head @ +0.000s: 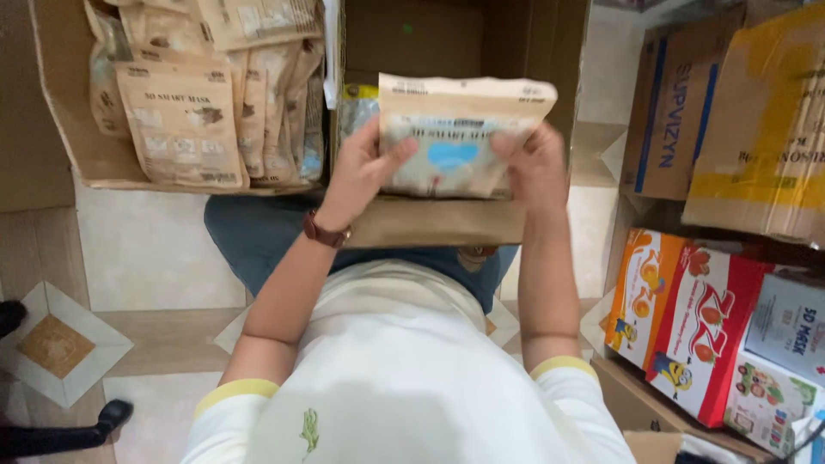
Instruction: Sorting and organizing individually packaged face masks between cardboard boxes.
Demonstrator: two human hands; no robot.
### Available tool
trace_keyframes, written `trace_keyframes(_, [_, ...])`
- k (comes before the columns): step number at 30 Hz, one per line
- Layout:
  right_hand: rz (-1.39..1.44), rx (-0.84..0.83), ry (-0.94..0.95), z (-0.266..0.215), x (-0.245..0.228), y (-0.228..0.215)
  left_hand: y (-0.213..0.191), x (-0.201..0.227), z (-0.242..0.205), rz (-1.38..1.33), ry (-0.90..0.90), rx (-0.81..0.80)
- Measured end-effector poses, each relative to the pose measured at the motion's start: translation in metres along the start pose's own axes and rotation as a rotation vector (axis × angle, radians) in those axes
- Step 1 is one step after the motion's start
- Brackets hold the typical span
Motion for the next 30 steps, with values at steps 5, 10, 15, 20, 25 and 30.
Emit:
trace_keyframes(5, [-0.255, 0.241, -0.281, 0.028, -0.050, -0.036, 0.005, 0.014, -0.003, 0.289, 0.124, 0.050])
trace_keyframes(10, [-0.508, -0.015, -0.550, 0.048, -0.099, -0.037, 0.026, -0.041, -0.028, 0.859, 0.204, -0.099])
trace_keyframes(15, [-1.066, -0.202, -0.428, 0.075, -0.091, -0.027, 0.029, -0.108, -0.053, 1.239, 0.051, -0.195])
trace_keyframes(20, [-0.982, -0.072, -0.276, 0.076, -0.025, -0.071, 0.028, -0.112, -0.067, 1.277, 0.128, -0.169])
trace_keyframes(25, [-1.147, 0.074, -0.253, 0.068, 0.024, -0.091, 0.027, -0.116, -0.066, 1.294, 0.142, -0.162])
trace_keyframes(30, [-0.961, 0.247, 0.037, 0.066, 0.102, -0.147, 0.027, -0.124, -0.066, 1.293, 0.127, -0.179])
Point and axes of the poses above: each hand's wrist, its own z-axis towards the middle knuckle, its own y-axis out of the palm, x = y × z, the point moved 3 cm from there along z, towards the middle knuckle, and after that the axes turned 8 degrees about z, right-handed, at the moved point
